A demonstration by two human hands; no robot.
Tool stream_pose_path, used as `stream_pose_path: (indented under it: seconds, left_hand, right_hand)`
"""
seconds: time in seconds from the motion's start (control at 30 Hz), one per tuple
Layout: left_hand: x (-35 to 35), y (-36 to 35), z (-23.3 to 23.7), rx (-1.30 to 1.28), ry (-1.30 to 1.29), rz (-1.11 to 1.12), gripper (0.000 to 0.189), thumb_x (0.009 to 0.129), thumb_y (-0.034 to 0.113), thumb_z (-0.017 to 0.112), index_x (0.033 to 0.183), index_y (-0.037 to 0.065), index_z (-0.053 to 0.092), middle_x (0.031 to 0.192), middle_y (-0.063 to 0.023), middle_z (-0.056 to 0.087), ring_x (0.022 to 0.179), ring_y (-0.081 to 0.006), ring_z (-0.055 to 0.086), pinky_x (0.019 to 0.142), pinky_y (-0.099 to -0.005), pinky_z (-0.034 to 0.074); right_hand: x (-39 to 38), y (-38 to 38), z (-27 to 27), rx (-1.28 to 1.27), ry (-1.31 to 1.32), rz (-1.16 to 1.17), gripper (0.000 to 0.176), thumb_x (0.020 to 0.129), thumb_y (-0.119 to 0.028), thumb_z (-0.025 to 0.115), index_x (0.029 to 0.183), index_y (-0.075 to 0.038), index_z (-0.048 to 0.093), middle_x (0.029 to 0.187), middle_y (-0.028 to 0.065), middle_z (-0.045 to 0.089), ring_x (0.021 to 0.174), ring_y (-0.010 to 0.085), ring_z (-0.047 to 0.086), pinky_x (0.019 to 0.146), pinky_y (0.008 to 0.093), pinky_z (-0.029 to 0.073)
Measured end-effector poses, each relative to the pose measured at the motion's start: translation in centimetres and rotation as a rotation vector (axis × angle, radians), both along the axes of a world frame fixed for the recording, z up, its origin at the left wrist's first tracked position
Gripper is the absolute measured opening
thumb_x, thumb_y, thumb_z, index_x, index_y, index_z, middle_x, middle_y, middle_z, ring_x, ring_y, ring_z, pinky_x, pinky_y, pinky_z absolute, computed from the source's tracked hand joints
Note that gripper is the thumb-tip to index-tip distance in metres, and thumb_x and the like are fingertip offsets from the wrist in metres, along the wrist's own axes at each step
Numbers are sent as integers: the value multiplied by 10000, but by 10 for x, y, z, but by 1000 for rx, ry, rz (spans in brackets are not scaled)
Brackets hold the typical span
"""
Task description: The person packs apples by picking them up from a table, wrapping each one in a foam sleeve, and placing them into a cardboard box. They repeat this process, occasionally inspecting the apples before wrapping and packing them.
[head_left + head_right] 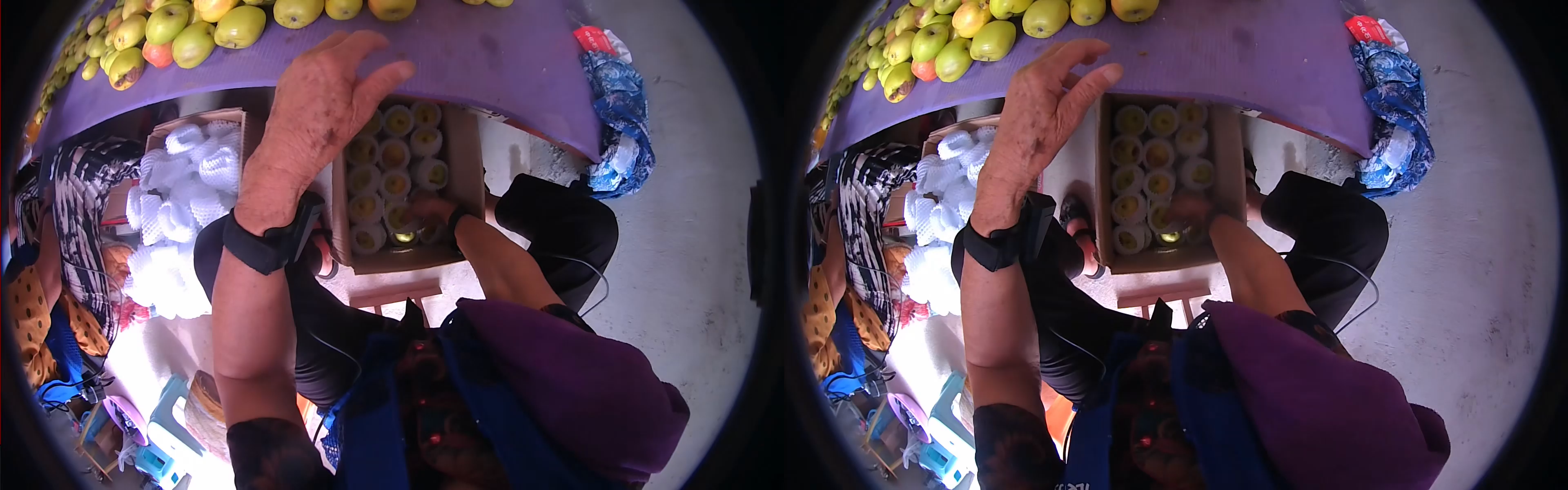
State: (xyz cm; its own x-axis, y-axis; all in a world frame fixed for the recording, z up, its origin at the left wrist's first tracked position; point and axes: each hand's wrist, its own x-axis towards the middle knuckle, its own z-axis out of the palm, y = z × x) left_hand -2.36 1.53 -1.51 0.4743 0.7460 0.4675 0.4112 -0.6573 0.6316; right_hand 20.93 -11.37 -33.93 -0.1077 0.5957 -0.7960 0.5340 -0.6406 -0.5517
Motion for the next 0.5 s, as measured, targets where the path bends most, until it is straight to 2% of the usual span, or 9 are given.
stream_pose_path:
  seconds: [0.03,0.07,0.1,0.13,0.2,0.3,0.5]
  left_hand:
    - [1,0,0,11,5,-7,401,885,347,646,1098,9,615,934,-163,649,777,-263,647,680,-350,497]
    - [3,0,0,6,10,-10,401,885,347,646,1098,9,615,934,-163,649,777,-263,647,680,-350,497]
    - [5,1,-1,17,17,-12,392,882,342,649,1092,12,616,935,-164,649,779,-270,648,680,-352,498]
    - [7,1,-1,27,24,-14,384,879,337,652,1085,15,618,936,-165,648,781,-278,650,680,-354,499]
    - [11,1,-1,23,35,-25,375,875,328,656,1084,18,619,940,-163,648,781,-280,649,679,-354,500]
    - [16,2,-3,29,49,-36,362,871,314,661,1083,23,620,949,-159,647,780,-281,649,679,-355,501]
    - [23,2,-6,57,86,-63,358,871,308,663,1085,25,620,961,-152,648,774,-278,647,671,-354,502]
  right_hand:
    - [8,-2,-18,-6,5,-3,400,653,-245,774,973,-20,690,965,105,673,878,216,625,719,368,519]
    - [22,-7,-48,227,33,203,397,663,-227,771,997,-29,685,963,96,673,880,212,623,733,358,516]
    - [24,-8,-52,462,60,407,396,674,-210,768,1020,-38,681,962,88,673,881,208,621,747,348,513]
    - [23,-11,-57,459,64,404,396,674,-210,768,1020,-38,681,962,88,673,881,208,621,747,348,513]
    - [19,-16,-58,14,375,-203,442,695,-210,758,1096,-57,651,984,75,670,883,198,618,765,335,509]
    - [18,-14,-46,-40,406,-206,532,688,-168,762,1182,-62,598,1048,86,650,892,211,617,760,341,512]
    - [11,-14,-50,19,332,-101,570,723,-155,739,1249,-83,532,1009,53,641,860,170,603,705,323,503]
